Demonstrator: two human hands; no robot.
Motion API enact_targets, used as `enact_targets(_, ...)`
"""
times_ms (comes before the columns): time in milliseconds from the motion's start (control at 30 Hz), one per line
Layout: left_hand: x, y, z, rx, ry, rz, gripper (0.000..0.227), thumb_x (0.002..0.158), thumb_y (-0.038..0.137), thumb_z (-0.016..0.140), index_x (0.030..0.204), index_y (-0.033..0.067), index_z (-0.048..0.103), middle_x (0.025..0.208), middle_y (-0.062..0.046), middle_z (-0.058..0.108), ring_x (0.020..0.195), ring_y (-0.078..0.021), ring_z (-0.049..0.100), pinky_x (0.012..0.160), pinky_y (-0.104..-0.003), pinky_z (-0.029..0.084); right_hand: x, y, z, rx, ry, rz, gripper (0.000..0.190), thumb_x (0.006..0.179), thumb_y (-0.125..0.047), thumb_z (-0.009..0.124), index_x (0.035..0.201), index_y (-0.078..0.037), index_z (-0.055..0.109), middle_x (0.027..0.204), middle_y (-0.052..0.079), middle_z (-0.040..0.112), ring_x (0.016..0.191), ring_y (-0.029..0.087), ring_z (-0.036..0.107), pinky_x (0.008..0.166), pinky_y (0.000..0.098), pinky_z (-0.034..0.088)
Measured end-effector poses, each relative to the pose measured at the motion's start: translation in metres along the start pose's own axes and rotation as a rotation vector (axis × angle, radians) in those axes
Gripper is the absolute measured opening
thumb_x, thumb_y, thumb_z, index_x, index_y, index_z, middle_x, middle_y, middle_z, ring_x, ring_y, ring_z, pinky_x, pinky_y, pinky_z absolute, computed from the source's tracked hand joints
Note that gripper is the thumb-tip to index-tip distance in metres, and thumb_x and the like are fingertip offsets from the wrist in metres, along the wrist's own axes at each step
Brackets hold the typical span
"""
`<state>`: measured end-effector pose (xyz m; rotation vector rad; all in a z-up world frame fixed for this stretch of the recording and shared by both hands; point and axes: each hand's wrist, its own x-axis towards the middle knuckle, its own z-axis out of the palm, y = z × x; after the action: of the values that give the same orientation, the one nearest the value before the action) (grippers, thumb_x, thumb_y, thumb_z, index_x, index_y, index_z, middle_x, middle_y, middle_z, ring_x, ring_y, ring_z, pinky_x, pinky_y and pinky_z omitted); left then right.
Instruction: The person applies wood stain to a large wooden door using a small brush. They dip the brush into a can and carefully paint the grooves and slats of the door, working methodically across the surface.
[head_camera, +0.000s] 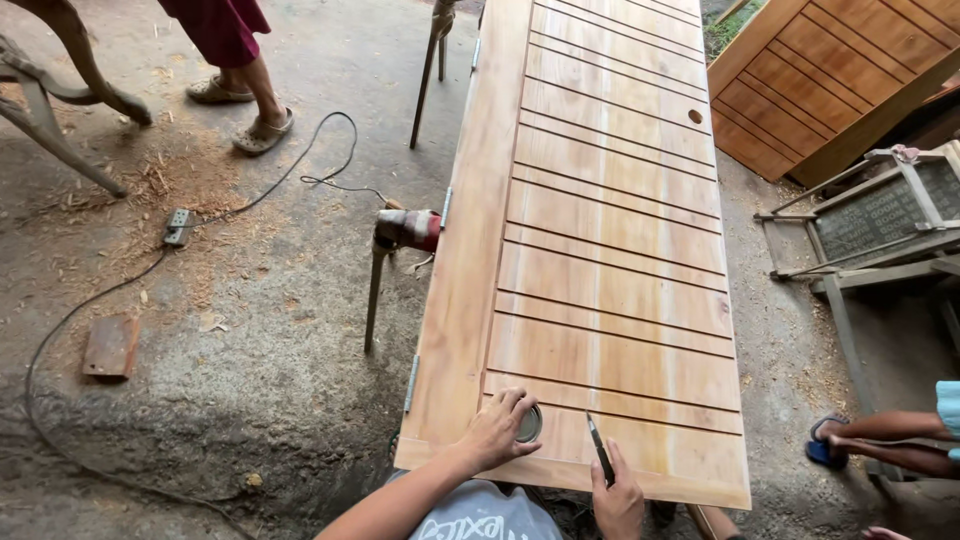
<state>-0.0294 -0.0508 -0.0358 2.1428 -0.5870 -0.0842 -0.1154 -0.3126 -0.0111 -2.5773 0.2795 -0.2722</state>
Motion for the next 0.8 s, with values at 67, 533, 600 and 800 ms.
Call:
enact_targets(67,0.006,0.002,-0.001,0.046,-0.03,0.004,0.081,0.077,0.045,0.086,0.139,0.0077,0.049,0.135,-0.018,0.052,0.126,-0.0389,0.05,0.101,-0.049,0.048,0.003,0.005,0.004,0.004,-0.06,0.297,0.053,0.089,-0.027,0.071,0.141,-0.018,0.06,0.08,0.013,0.071,0.066,0.03,0.068,0.068,0.0414,0.055)
enact_targets(533,0.012,-0.003,0.016,0.145,-0.082,-0.109,0.093,0.06,0.039,0.091,0.144,0.0188,0.054,0.149,-0.018,0.05,0.131,-0.0392,0.052,0.101,-0.05,0.049,0.09,0.02,0.103,0.458,-0.496,0.175,0.038,0.098,-0.03,0.061,0.132,-0.016,0.07,0.076,0.009,0.072,0.053,0.015,0.061,0.051,0.0306,0.05)
enact_targets(600,0.014,-0.005,0.02,0.176,-0.105,-0.113,0.096,0.059,0.04,0.091,0.145,0.0191,0.053,0.149,-0.02,0.048,0.131,-0.0409,0.05,0.099,-0.05,0.049,0.107,0.014,0.11,0.434,-0.514,0.171,0.037,0.099,-0.033,0.063,0.129,-0.012,0.072,0.075,0.011,0.072,0.051,0.014,0.061,0.049,0.0301,0.049)
enact_targets(800,0.016,-0.011,0.027,0.261,-0.032,-0.12,0.1,0.056,0.042,0.09,0.145,0.0183,0.051,0.144,-0.021,0.05,0.129,-0.0406,0.051,0.103,-0.049,0.049,0.139,-0.008,0.133,0.572,-0.626,0.107,0.045,0.095,-0.036,0.065,0.128,-0.007,0.067,0.075,0.011,0.067,0.044,0.014,0.054,0.042,0.031,0.044)
